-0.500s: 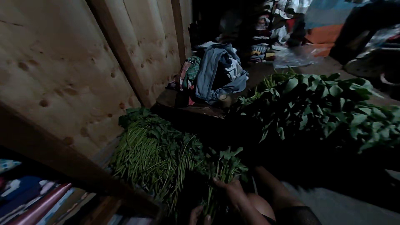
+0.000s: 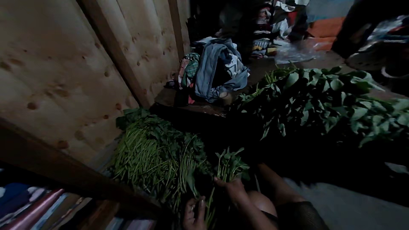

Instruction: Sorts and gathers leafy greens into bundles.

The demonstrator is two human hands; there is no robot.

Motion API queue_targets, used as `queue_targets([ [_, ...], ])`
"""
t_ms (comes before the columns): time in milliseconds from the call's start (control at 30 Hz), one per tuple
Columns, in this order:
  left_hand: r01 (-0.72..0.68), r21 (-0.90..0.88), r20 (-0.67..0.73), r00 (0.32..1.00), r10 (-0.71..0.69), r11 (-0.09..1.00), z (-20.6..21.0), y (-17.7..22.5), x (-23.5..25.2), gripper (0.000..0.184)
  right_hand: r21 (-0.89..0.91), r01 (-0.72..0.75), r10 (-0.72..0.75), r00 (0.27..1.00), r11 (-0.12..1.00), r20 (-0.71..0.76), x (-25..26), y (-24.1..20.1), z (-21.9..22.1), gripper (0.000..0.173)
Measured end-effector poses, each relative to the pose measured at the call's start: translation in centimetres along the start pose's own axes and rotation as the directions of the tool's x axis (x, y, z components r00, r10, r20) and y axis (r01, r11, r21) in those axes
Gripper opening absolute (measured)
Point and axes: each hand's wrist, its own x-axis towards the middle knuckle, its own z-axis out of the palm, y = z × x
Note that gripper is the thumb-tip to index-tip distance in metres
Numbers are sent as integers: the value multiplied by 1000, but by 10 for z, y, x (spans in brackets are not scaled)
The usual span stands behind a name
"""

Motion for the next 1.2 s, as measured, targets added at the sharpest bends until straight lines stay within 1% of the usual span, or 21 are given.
queue_targets([
  [100,2,-64,3,1000,-2,998,-1,4,0,15,0,-16,16,1000,1000,19,0,0,0,45],
  [200,58,-131,-12,998,-60,990,0,11,0,16,1,-27,27,999,1000,30,0,0,1,45],
  [300,45,-145,-40,998,-51,988,0,9,2,12,10,-30,29,999,1000,40,1,0,1,44],
  [400,72,-114,-69,994,-80,991,0,14,4,15,3,-41,41,998,999,37,1,1,0,42],
  [467,79,-135,-76,993,-89,988,0,16,5,17,4,-44,44,998,999,36,2,0,1,43],
  [600,77,-251,-13,996,-83,965,-5,12,6,24,-1,-46,46,999,999,30,0,-3,2,44],
  [700,113,-357,44,994,-104,927,-8,6,6,31,18,-41,41,999,999,23,0,-2,3,45],
  [800,122,-425,93,992,-90,897,-10,1,7,32,26,-30,29,999,999,29,1,0,2,44],
  [1000,154,-455,123,986,-109,877,-10,3,8,30,51,-30,29,999,998,26,3,1,3,41],
  [1200,189,-451,89,982,-167,872,-9,7,7,31,25,-30,29,999,999,30,3,0,3,43],
])
